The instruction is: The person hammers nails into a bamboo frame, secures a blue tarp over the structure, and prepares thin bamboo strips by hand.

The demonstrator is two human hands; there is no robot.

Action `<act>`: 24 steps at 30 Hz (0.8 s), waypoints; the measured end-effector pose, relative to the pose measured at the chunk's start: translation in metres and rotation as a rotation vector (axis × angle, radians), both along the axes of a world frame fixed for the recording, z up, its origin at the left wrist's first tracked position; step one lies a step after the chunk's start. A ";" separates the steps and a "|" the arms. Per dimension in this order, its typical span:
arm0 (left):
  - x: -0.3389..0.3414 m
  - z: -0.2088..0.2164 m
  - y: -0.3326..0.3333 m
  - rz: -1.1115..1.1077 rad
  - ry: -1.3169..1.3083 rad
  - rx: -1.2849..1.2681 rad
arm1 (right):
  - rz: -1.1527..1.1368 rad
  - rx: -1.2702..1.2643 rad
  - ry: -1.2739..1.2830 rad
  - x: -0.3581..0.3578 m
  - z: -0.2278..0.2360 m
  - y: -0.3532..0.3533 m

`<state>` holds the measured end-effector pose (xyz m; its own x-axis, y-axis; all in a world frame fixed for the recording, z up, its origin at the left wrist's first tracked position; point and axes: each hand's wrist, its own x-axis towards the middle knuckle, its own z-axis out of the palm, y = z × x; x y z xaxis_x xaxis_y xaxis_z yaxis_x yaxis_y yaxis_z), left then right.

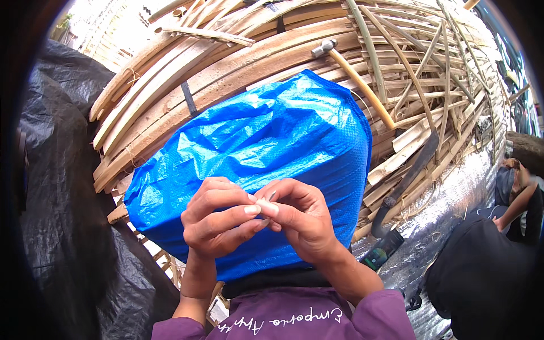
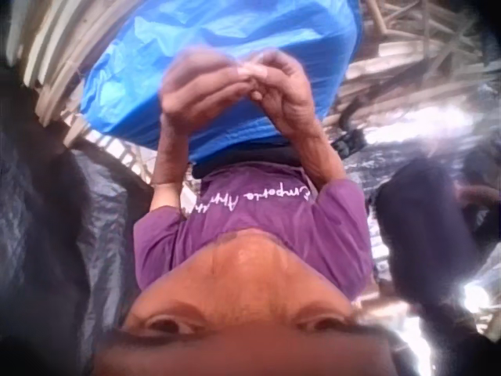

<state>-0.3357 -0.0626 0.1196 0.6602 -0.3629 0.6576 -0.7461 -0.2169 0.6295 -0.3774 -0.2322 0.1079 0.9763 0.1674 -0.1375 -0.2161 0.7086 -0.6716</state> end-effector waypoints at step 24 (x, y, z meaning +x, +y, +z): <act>0.028 -0.009 -0.003 -0.090 -0.052 -0.053 | 0.273 0.507 0.314 0.008 -0.013 0.006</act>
